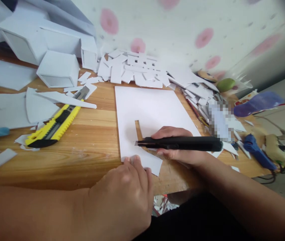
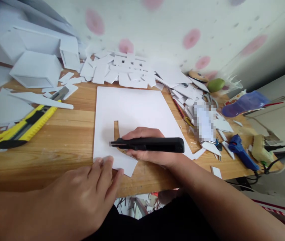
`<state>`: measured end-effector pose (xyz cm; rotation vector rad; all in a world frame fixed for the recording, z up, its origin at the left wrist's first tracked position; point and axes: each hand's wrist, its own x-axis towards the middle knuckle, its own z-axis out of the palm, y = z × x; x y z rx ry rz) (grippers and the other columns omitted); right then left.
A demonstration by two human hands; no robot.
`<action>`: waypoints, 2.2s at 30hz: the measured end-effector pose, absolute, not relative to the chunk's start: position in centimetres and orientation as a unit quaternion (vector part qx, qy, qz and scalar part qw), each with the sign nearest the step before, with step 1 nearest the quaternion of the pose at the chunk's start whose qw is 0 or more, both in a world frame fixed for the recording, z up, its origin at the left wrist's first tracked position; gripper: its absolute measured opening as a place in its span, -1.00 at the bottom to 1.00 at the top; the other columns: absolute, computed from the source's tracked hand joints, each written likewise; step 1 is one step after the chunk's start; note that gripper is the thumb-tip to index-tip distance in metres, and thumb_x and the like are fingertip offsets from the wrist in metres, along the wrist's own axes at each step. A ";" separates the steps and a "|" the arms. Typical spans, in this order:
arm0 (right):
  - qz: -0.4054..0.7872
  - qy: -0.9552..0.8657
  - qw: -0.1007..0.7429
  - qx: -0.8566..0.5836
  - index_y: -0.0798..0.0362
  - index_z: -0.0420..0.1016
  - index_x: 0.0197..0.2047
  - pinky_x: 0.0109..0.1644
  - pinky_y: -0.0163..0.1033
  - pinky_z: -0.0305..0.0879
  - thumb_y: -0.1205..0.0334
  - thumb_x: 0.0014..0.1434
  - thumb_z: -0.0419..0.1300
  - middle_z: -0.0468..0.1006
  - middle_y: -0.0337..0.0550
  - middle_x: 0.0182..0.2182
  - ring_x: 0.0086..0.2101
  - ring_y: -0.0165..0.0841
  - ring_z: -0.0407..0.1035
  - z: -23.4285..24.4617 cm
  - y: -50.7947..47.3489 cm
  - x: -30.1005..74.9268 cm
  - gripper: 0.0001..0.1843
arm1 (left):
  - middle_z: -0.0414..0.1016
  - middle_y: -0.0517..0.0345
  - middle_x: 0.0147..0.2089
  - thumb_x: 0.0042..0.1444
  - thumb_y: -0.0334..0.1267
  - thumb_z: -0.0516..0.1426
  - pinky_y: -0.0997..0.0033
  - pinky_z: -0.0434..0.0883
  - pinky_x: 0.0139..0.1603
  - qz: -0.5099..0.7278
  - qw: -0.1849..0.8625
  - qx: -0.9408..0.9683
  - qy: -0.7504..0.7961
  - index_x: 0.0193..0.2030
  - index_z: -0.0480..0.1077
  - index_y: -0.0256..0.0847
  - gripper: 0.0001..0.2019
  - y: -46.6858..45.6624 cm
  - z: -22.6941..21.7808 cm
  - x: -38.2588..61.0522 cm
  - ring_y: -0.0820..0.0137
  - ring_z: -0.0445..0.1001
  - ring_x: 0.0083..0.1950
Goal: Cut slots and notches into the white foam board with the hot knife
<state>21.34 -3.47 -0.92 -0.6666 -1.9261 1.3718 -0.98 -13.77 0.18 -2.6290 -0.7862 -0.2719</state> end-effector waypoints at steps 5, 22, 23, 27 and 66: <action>0.513 -0.753 0.328 -0.248 0.02 0.64 0.03 -0.03 -0.33 0.53 0.39 0.10 0.47 0.68 -0.07 -0.10 -0.14 -0.36 0.60 -0.9 -3.4 21.3 -0.59 | 0.63 -0.42 -0.05 0.14 -0.31 0.15 0.13 0.45 -0.27 -0.062 0.186 -0.938 -0.285 0.05 0.48 -0.42 -0.65 -14.2 0.3 -1.1 -0.03 0.66 -0.15; 0.460 -0.785 0.340 -0.237 0.00 0.62 0.06 -0.08 -0.33 0.54 0.38 0.14 0.44 0.69 -0.07 -0.11 -0.17 -0.35 0.61 -0.5 -4.1 21.1 -0.60 | 0.61 -0.42 0.01 0.22 -0.32 0.12 0.09 0.44 -0.28 -0.079 0.168 -0.940 -0.286 0.08 0.49 -0.44 -0.67 -14.0 0.4 -1.0 -0.03 0.65 -0.16; 0.462 -0.784 0.338 -0.239 0.00 0.62 0.06 -0.09 -0.33 0.54 0.37 0.14 0.44 0.69 -0.08 -0.12 -0.18 -0.36 0.61 -0.5 -4.1 21.1 -0.60 | 0.61 -0.43 0.02 0.22 -0.32 0.13 0.09 0.44 -0.27 -0.079 0.166 -0.941 -0.284 0.08 0.49 -0.44 -0.67 -14.0 0.3 -1.0 -0.03 0.65 -0.15; 0.449 -0.790 0.334 -0.251 0.00 0.62 0.05 -0.12 -0.32 0.54 0.33 0.15 0.44 0.68 -0.08 -0.15 -0.21 -0.36 0.61 -0.7 -4.2 21.2 -0.62 | 0.59 -0.45 0.04 0.24 -0.31 0.12 0.09 0.43 -0.29 -0.074 0.163 -0.945 -0.275 0.08 0.49 -0.44 -0.67 -14.1 0.1 -1.1 -0.06 0.65 -0.14; 0.343 -0.881 0.247 -0.211 0.00 0.55 0.14 -0.10 -0.28 0.51 0.29 0.22 0.37 0.65 -0.06 -0.14 -0.19 -0.31 0.57 1.5 -5.0 25.1 -0.59 | 0.60 -0.49 -0.03 0.06 -0.34 0.17 0.08 0.49 -0.41 -0.087 0.192 -0.942 -0.261 -0.02 0.54 -0.45 -0.65 -13.8 0.3 -1.1 -0.14 0.67 -0.23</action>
